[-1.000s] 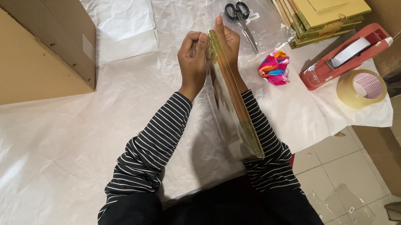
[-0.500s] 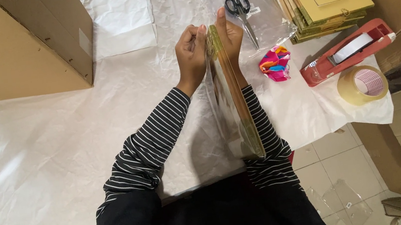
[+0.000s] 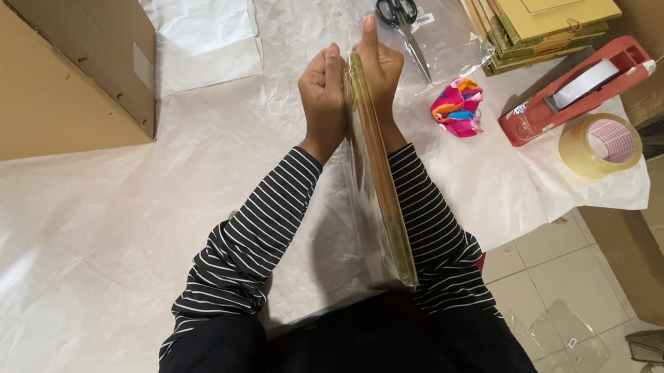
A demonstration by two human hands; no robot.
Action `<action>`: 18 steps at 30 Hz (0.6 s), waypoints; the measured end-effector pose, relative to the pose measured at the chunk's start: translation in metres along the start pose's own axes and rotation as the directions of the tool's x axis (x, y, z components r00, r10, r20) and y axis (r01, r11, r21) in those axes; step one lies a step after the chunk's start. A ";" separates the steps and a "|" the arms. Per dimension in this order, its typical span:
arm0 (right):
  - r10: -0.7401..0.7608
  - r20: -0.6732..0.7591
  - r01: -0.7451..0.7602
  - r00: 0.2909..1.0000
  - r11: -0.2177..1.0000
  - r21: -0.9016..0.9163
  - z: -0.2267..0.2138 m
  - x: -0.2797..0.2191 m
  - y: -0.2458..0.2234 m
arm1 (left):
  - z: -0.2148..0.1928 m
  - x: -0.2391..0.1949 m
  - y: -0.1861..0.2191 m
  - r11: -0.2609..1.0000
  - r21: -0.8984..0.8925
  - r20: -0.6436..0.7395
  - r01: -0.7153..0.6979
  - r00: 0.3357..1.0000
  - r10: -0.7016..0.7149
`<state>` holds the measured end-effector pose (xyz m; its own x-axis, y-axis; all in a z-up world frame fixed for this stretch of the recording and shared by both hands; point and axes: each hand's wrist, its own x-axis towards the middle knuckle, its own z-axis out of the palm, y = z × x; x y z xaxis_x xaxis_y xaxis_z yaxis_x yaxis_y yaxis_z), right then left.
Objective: The person places a decorative picture frame inside a plastic sleeve, folds the sleeve over the back, and seals it.
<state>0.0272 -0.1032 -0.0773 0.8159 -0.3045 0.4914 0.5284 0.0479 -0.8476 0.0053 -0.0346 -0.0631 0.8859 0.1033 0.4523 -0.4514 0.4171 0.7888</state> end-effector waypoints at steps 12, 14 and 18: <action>-0.053 0.083 0.058 0.995 0.997 -0.059 -0.001 -0.008 0.011 | 0.004 0.008 0.028 0.997 0.019 -0.089 0.079 0.993 -0.077; -0.060 0.094 0.066 0.994 0.996 -0.064 -0.003 -0.008 0.012 | 0.004 0.008 0.028 0.997 0.021 -0.088 0.076 0.993 -0.074; -0.082 0.128 0.093 0.988 0.992 -0.080 -0.002 -0.008 0.014 | 0.001 0.011 0.026 0.991 -0.043 -0.077 0.129 0.988 -0.133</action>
<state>0.0283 -0.1019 -0.0937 0.7931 -0.1830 0.5809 0.5813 -0.0569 -0.8117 0.0035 -0.0241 -0.0373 0.9435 0.1160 0.3105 -0.3278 0.4657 0.8220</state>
